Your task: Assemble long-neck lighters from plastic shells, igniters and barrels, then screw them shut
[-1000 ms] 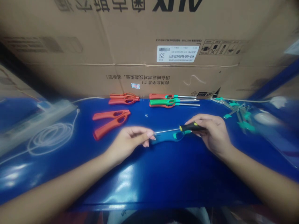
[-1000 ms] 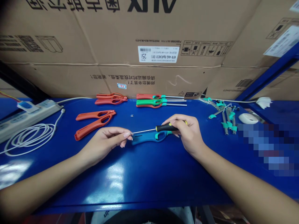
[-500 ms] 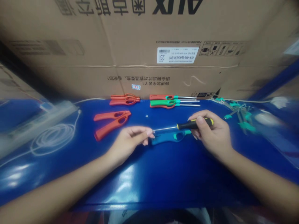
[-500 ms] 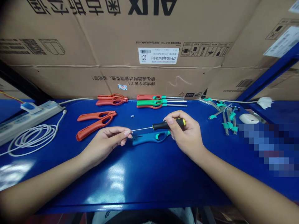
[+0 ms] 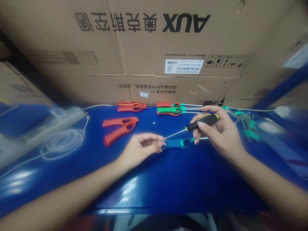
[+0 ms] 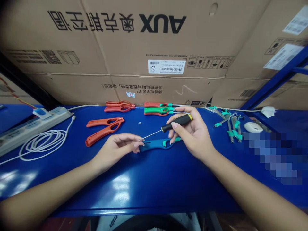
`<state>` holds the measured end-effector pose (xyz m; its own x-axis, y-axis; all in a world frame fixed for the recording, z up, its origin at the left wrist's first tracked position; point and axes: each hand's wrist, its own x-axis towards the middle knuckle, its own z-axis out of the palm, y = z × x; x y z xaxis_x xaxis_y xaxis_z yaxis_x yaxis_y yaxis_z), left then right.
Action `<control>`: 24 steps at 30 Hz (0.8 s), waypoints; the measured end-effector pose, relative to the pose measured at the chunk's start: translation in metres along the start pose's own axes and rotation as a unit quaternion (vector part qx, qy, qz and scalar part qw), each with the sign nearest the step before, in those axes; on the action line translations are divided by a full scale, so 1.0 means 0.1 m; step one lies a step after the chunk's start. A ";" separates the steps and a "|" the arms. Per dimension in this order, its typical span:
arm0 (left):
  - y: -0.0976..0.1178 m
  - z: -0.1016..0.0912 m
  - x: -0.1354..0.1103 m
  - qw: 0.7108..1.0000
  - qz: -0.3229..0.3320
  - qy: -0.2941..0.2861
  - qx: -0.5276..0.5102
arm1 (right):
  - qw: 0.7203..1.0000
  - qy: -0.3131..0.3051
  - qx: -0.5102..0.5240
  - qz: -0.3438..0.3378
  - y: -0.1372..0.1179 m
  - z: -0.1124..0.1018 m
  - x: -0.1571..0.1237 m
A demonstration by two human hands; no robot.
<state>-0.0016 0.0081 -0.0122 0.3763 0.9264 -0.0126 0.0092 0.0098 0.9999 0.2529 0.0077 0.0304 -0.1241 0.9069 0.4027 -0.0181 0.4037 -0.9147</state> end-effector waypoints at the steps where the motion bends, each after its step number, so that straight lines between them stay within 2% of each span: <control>1: 0.00 0.00 -0.01 1.000 0.011 -0.005 0.011 | 1.000 0.005 -0.010 -0.002 -0.03 0.00 0.02; 7: -0.03 -0.05 -0.01 0.975 0.111 0.022 0.193 | 0.997 0.013 -0.073 -0.013 -0.19 0.08 0.13; 12: -0.12 -0.08 0.02 0.940 0.129 -0.019 0.315 | 0.986 0.028 -0.141 -0.084 -0.17 0.26 0.15; 17: -0.19 -0.03 0.03 0.932 0.160 -0.041 0.323 | 0.969 0.010 -0.199 -0.146 -0.01 0.36 0.06; 24: -0.20 0.04 -0.02 0.918 0.191 -0.074 0.338 | 0.950 -0.001 -0.240 -0.200 0.08 0.30 -0.08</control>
<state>0.0014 0.0046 -0.0323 0.5927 0.7523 0.2878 0.4057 -0.5875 0.7002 0.2235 -0.0002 0.0191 -0.2047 0.6698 0.7137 0.3910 0.7244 -0.5678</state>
